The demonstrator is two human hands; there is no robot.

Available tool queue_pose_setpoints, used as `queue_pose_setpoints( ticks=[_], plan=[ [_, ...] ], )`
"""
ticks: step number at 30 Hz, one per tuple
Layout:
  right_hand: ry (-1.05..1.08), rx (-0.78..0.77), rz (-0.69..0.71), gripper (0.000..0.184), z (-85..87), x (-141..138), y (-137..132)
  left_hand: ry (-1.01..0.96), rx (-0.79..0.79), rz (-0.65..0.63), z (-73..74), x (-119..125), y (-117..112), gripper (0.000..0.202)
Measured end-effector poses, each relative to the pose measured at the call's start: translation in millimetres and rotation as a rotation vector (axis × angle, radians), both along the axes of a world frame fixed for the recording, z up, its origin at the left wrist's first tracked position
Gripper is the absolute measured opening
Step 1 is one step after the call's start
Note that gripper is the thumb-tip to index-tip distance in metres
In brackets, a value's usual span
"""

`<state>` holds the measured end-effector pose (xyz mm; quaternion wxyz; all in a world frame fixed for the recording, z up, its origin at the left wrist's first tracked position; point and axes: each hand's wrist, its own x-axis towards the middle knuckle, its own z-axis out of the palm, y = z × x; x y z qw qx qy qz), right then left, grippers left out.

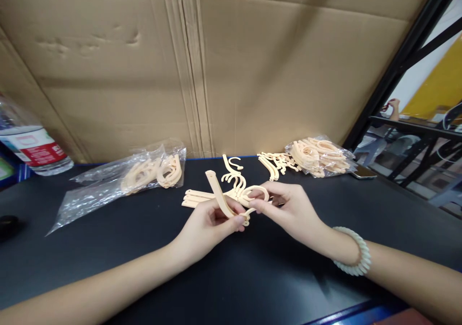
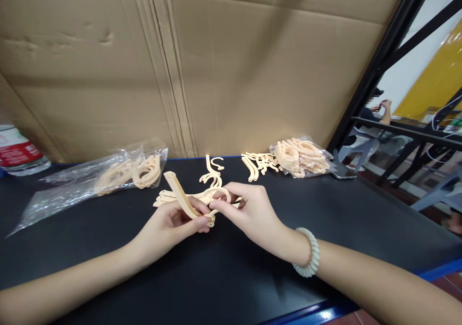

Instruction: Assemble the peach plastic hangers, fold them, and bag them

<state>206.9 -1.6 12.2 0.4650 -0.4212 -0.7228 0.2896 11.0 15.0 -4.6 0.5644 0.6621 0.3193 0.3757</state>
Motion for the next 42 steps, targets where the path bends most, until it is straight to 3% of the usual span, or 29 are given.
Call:
queue_pose_setpoints(
  ticks=[3, 6, 15, 26, 31, 42],
  plan=[
    [0.058, -0.108, 0.176, 0.017, -4.4, -3, 2, -0.033, 0.015, 0.046, 1.3, 1, 1, 0.014],
    [0.144, -0.158, 0.248, 0.014, -9.0, -6, 3, -0.048, 0.006, 0.031, 1.8, 1, 1, 0.014],
    [0.186, -0.225, 0.250, 0.013, -14.1, -6, 5, -0.071, -0.030, 0.006, 3.0, 1, 0, 0.019],
    [0.263, -0.241, 0.203, 0.016, -13.7, -1, 15, -0.058, 0.016, 0.102, 0.1, -2, 1, 0.016],
    [0.257, -0.370, 0.261, 0.020, -11.7, 0, 17, -0.048, 0.021, 0.121, -0.1, -2, 2, 0.016],
    [0.278, -0.510, 0.285, 0.024, -11.5, -3, 16, 0.111, 0.211, 0.176, 3.6, -5, 2, 0.012]
  ],
)
